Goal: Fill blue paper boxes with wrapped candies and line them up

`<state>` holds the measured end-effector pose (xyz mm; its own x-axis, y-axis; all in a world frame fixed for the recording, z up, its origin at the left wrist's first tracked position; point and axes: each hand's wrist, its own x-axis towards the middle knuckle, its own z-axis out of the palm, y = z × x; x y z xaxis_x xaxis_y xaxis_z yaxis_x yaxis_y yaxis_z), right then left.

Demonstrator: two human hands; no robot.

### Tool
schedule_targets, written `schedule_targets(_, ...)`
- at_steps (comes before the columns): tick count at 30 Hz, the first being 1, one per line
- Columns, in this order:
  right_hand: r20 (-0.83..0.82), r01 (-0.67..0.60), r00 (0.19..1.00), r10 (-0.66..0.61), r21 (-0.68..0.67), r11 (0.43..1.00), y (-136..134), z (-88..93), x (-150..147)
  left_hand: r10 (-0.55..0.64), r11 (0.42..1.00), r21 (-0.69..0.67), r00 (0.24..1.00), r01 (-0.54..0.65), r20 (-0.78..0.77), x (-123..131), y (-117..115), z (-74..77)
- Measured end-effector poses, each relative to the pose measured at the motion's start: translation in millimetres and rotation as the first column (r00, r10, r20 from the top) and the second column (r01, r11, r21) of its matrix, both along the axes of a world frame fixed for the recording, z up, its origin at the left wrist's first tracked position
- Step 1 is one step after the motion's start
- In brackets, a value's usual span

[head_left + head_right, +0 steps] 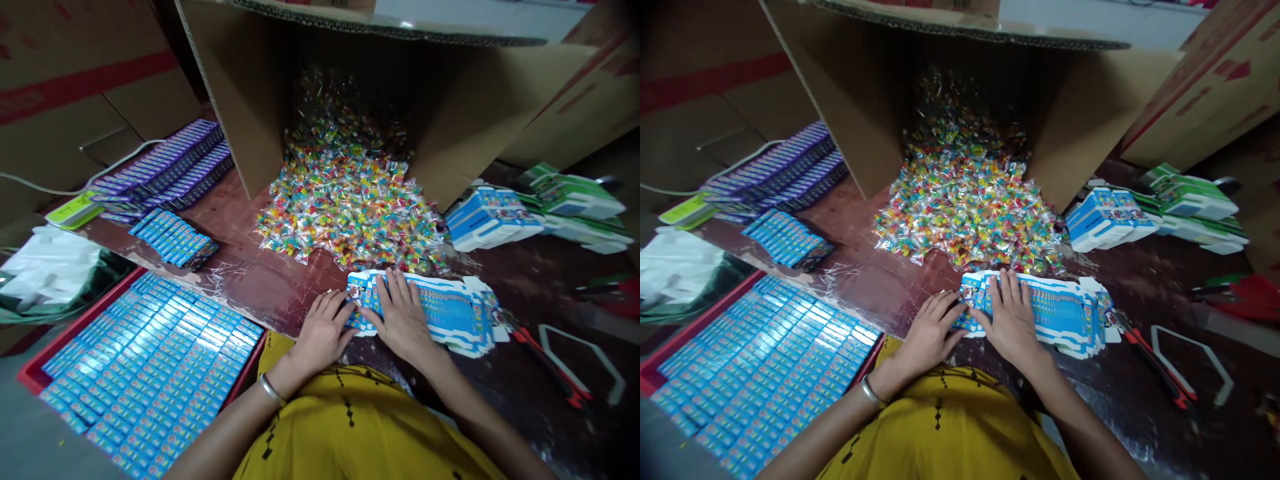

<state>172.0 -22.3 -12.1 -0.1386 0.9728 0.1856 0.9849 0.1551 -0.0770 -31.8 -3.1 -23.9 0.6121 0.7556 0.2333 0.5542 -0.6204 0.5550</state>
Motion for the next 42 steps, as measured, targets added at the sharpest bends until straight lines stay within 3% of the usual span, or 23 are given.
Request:
schedule_targets(6, -0.117, -0.002, 0.993, 0.003, 0.008, 1.0, 27, 20.8, -3, 0.014, 1.0, 0.025, 1.0, -0.015, 0.012, -2, -6, -1.6)
schedule_targets(16, -0.145, -0.007, 0.989, 0.008, 0.007, 1.0, 51, 9.0, -2, 0.057, 0.997, 0.061, 0.998, -0.056, -0.011, 0, -8, -8.5)
schedule_targets(20, -0.313, 0.034, 0.95, -0.013, 0.062, 0.997, 50, 12.9, 0, 0.084, 0.996, 0.038, 0.996, -0.085, 0.003, -1, -12, -5.3)
schedule_targets(22, -0.52, 0.081, 0.852, -0.061, 0.015, 0.997, 49, 17.3, -1, 0.117, 0.993, 0.007, 0.992, -0.118, 0.045, -1, -14, -0.1)
schedule_targets(25, -0.822, 0.049, 0.554, -0.133, -0.127, 0.991, 51, 24.0, -8, 0.173, 0.985, -0.032, 0.975, -0.171, 0.135, 1, -15, 10.2)
schedule_targets(27, -0.905, -0.001, 0.401, -0.143, -0.157, 0.988, 54, 27.0, -14, 0.215, 0.977, -0.041, 0.961, -0.212, 0.172, 4, -12, 15.5)
schedule_targets(31, -0.927, -0.01, 0.316, -0.204, -0.218, 0.976, 58, 28.8, -26, 0.299, 0.953, -0.098, 0.939, -0.286, 0.167, 11, -4, 16.7)
schedule_targets(34, -0.892, 0.023, 0.407, -0.196, -0.204, 0.979, 58, 29.8, -26, 0.302, 0.948, -0.169, 0.931, -0.27, 0.206, 12, 0, 13.7)
schedule_targets(37, -0.744, 0.126, 0.659, -0.108, -0.032, 0.992, 56, 35.8, -18, 0.328, 0.932, -0.252, 0.902, -0.26, 0.282, 8, 3, 13.1)
schedule_targets(39, -0.636, 0.179, 0.766, -0.086, 0.083, 0.98, 53, 42.2, -12, 0.372, 0.904, -0.337, 0.871, -0.262, 0.321, 2, 7, 15.3)
schedule_targets(42, -0.663, 0.111, 0.749, -0.016, 0.101, 0.989, 47, 51.6, -12, 0.444, 0.831, -0.528, 0.783, -0.176, 0.436, -5, 15, 22.7)
